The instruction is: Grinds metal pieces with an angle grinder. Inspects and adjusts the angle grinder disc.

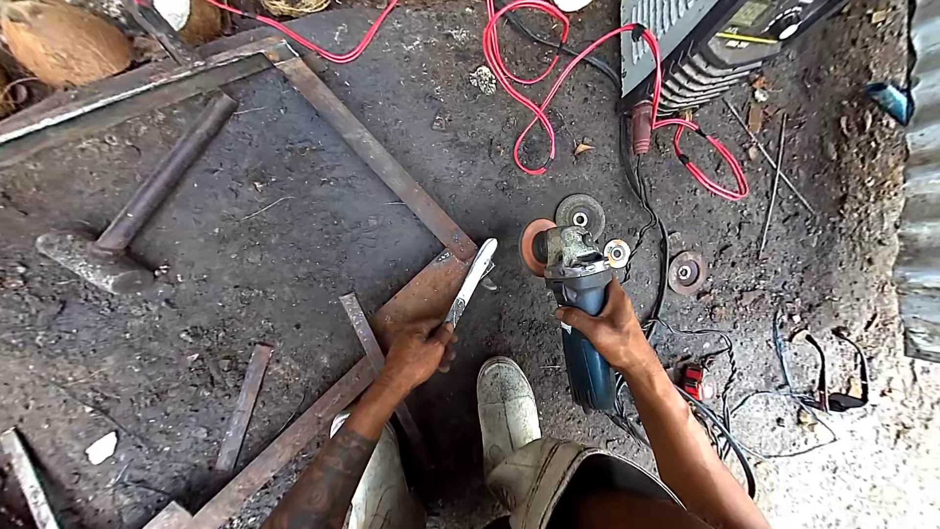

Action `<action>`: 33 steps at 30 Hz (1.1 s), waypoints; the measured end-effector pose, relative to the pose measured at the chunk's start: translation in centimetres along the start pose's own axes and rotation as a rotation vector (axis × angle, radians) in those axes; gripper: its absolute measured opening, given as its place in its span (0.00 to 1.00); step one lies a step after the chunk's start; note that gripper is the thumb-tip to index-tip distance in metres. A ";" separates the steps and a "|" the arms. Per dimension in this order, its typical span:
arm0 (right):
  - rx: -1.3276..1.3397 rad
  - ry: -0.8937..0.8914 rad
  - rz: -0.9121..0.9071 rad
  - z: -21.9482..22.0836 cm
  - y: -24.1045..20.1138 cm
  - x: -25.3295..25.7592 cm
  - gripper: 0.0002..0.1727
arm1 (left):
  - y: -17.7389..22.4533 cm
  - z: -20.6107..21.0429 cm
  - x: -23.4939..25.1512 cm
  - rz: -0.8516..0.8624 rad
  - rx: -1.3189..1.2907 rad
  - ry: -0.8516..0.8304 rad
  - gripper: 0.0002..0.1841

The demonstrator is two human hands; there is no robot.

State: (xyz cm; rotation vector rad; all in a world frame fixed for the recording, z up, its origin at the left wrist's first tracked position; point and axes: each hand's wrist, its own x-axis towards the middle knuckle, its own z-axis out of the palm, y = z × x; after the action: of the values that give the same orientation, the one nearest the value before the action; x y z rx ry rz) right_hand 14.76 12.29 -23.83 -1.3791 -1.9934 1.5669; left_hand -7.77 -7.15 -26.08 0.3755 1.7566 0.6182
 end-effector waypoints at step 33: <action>0.442 0.042 0.153 -1.5 2.0 -1.0 0.37 | 2.3 -1.3 1.0 -0.034 0.555 0.096 0.24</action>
State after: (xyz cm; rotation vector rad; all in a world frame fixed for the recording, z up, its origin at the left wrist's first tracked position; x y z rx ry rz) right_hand 17.31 12.38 -24.59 -1.3866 -1.4239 1.8812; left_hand -9.45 -5.01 -25.31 0.7035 2.0097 0.1124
